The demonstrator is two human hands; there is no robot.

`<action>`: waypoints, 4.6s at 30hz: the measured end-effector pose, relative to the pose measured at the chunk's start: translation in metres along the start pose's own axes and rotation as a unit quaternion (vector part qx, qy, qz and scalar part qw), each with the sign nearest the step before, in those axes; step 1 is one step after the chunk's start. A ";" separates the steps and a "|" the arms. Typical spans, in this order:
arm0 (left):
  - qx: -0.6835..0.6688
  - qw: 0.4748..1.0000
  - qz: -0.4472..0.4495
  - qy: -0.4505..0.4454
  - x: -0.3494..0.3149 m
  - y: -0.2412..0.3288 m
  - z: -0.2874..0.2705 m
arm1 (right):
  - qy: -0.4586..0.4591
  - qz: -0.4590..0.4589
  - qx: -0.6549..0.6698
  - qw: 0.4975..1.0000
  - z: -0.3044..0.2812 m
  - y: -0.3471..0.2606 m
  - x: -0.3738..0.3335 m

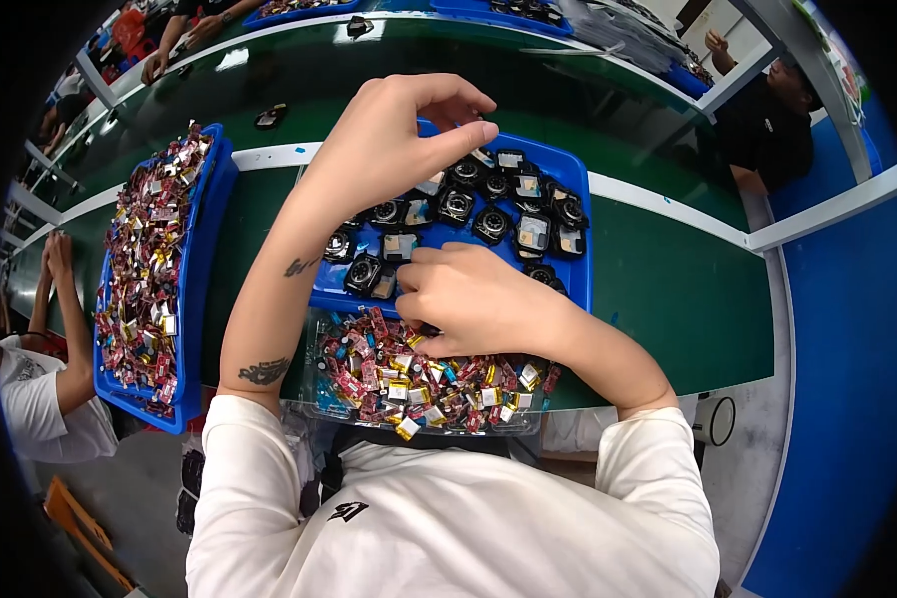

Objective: Sorting and assembling small electronic components by applying colorful labels/films to black bases on an industrial production line.

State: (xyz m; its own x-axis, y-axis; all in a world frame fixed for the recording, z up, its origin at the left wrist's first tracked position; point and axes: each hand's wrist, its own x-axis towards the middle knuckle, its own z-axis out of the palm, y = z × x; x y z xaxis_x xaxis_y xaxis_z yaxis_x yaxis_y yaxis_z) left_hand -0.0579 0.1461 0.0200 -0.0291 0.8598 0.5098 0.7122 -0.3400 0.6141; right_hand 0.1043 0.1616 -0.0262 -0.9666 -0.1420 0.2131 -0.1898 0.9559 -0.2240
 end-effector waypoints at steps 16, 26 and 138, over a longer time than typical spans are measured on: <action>-0.239 0.958 -0.089 -0.129 -0.025 0.036 -0.038 | 0.236 0.158 0.468 0.837 -0.070 0.007 -0.023; -0.236 0.962 -0.061 -0.121 -0.027 0.043 -0.036 | 0.297 0.109 0.366 0.875 -0.077 0.015 -0.027; -0.308 0.951 -0.019 -0.025 -0.024 0.028 -0.025 | -0.119 0.331 -0.059 0.934 -0.035 0.067 -0.022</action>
State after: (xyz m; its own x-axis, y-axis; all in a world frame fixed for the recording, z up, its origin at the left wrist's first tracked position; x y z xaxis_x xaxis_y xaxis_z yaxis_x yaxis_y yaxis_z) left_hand -0.0545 0.1067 0.0403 -0.0025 0.8875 0.4608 0.1656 -0.4540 0.8755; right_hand 0.1183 0.2376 -0.0130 -0.8794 0.4496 -0.1564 0.4690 0.8747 -0.1228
